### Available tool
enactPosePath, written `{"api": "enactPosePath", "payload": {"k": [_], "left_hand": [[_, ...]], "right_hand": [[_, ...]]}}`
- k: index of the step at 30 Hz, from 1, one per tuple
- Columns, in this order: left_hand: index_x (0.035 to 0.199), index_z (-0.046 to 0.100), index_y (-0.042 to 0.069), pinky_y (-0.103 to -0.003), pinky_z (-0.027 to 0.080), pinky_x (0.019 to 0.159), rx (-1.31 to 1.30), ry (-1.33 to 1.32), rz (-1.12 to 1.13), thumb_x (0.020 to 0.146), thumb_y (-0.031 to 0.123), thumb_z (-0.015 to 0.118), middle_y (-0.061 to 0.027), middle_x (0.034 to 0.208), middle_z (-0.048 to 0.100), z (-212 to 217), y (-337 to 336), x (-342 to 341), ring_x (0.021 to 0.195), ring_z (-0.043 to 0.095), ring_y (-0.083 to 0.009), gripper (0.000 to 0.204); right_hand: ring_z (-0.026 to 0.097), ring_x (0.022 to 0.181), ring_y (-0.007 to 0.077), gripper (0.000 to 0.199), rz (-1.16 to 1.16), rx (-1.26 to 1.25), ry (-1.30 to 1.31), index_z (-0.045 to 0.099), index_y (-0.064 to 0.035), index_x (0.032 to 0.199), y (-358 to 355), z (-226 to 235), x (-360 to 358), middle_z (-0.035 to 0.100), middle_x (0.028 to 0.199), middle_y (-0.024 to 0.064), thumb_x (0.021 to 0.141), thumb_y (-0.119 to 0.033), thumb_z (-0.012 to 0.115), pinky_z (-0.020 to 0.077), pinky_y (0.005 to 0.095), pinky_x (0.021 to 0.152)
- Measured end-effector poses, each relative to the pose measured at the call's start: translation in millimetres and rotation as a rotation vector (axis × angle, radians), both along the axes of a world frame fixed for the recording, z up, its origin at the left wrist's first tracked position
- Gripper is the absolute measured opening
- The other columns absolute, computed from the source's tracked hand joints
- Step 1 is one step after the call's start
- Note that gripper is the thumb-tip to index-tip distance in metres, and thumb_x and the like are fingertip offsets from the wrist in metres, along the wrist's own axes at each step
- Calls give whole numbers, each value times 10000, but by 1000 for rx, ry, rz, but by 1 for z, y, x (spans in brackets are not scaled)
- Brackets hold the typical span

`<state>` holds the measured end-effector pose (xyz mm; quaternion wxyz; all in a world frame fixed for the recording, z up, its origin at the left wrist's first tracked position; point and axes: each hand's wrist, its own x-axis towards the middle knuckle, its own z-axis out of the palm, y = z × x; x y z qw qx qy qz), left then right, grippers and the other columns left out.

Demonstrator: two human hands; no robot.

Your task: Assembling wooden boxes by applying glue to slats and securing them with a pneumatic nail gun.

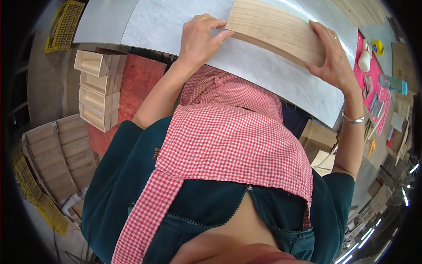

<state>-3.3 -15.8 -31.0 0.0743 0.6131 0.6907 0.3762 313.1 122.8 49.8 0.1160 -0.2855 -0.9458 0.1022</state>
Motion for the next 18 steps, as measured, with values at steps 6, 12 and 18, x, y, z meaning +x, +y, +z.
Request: {"api": "enactPosePath", "payload": {"k": [6,12,18], "left_hand": [[943,793,38,-342,484,771,50,143,-14,803,231,800,-45,872,725,2,1,0,775,621,-210,239],[944,791,34,-341,459,813,18,204,-23,805,229,800,-44,858,724,10,0,3,767,616,-197,239],[930,789,21,-340,474,778,36,200,-38,794,210,810,-54,842,723,9,1,4,746,613,-199,234]], "right_hand": [[571,1206,357,768,123,-30,13,530,-8,1378,11,4,-14,597,1320,194,695,-194,826,465,410,1056],[466,1315,398,945,43,-322,-137,379,11,1476,18,-11,-10,453,1455,247,669,-182,830,388,430,1146],[495,1291,397,892,537,-182,629,421,26,1442,33,-40,-4,496,1403,252,675,-194,820,401,433,1133]]}}
